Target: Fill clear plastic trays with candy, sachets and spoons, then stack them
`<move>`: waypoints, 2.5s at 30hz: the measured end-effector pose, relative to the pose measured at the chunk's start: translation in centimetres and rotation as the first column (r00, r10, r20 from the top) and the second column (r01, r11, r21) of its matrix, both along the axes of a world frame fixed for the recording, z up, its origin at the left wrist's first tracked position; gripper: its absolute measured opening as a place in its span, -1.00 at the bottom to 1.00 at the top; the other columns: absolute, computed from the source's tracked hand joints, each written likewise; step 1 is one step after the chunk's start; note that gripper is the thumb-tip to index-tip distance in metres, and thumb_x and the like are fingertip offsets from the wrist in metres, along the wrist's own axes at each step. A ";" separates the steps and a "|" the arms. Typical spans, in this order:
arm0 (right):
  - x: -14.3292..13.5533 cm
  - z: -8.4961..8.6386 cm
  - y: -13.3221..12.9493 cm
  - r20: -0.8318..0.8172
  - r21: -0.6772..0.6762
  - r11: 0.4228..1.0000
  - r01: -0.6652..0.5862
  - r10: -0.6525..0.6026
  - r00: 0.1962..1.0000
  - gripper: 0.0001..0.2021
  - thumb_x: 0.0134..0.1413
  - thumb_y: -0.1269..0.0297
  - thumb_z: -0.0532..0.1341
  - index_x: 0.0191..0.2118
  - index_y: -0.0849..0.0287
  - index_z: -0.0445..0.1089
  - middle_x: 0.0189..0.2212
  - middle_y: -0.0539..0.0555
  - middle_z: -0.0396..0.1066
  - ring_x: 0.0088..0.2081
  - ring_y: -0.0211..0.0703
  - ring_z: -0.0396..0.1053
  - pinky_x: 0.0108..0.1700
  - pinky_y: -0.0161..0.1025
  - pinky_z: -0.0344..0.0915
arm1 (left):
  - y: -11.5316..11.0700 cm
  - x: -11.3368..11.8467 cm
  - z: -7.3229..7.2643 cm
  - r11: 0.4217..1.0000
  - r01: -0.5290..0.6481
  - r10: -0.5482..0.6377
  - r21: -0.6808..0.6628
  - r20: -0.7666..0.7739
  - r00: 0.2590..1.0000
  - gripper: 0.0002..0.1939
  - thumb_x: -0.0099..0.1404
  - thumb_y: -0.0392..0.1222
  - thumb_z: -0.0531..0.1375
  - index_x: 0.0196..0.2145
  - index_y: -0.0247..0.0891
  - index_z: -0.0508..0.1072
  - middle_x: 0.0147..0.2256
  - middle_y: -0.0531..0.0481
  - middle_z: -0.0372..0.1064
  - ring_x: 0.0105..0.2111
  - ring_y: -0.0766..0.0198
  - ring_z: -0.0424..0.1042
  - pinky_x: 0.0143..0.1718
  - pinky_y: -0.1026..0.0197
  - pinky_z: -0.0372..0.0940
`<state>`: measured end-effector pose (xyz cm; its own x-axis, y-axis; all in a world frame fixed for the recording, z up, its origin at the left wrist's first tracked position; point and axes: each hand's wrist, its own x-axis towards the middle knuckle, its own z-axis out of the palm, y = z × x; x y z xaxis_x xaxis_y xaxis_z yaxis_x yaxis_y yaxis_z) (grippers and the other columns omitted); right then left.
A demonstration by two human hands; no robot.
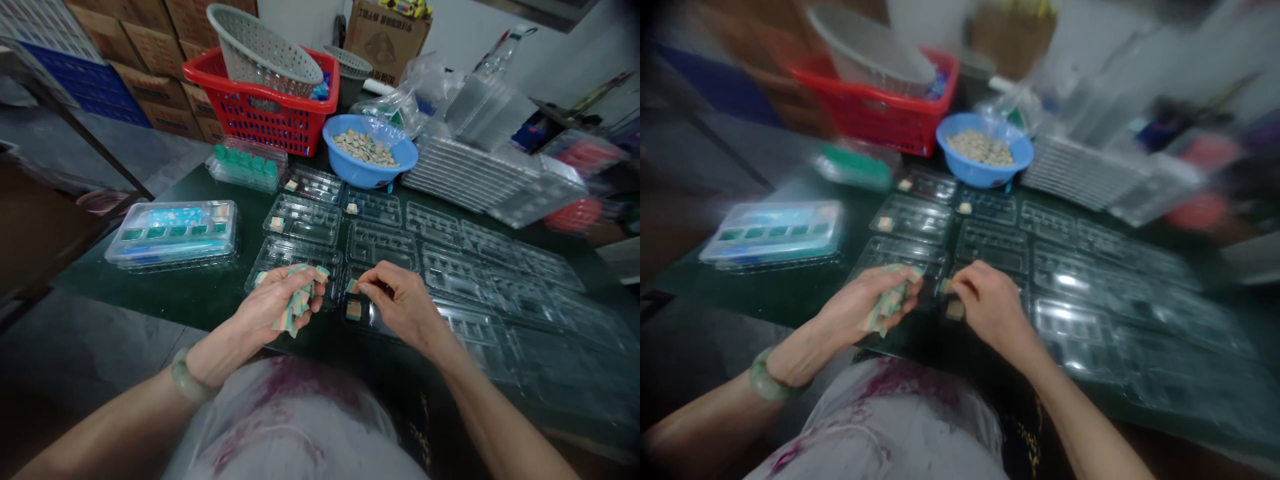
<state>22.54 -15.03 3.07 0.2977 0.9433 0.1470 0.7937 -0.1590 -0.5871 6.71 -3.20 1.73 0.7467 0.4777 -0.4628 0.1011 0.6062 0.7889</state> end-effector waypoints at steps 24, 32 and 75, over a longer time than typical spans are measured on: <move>-2.2 -0.4 0.6 -0.402 0.017 1.000 0.002 0.005 0.916 -0.88 0.06 0.25 0.14 -0.31 0.18 0.36 -0.52 -0.04 0.35 -0.51 -0.33 0.27 -0.43 -0.36 0.20 | -0.9 0.4 0.3 0.990 0.138 -0.137 -0.026 0.030 0.990 -0.78 0.14 -0.09 0.19 -0.50 -0.33 0.35 -0.64 0.02 0.28 -0.71 0.41 0.23 -0.80 0.44 0.05; -1.7 0.8 1.1 -0.612 -0.002 0.987 -0.163 0.128 0.781 -0.92 0.03 0.33 0.16 -0.42 0.21 0.35 -0.51 -0.02 0.37 -0.48 -0.32 0.30 -0.42 -0.36 0.23 | 0.0 0.2 -0.5 0.927 0.245 -0.228 -0.284 0.092 0.969 -0.44 0.18 0.26 -0.06 -0.40 -0.34 0.38 -0.59 -0.08 0.33 -0.69 0.34 0.27 -0.80 0.40 0.07; -1.6 -1.1 1.5 -0.522 0.070 0.984 0.165 -0.105 0.846 -0.85 -0.12 0.30 0.28 -0.33 0.18 0.42 -0.49 0.00 0.41 -0.45 -0.26 0.34 -0.40 -0.32 0.28 | -0.7 0.4 -0.2 0.996 0.062 -0.059 0.061 -0.052 0.997 -0.77 0.15 -0.07 0.16 -0.49 -0.32 0.38 -0.62 0.05 0.29 -0.72 0.43 0.22 -0.80 0.43 0.04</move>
<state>20.92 -13.52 1.96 0.4821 0.8754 0.0355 0.3480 -0.1542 -0.9247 7.09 -3.87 1.58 0.7517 0.4617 -0.4710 0.1765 0.5472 0.8182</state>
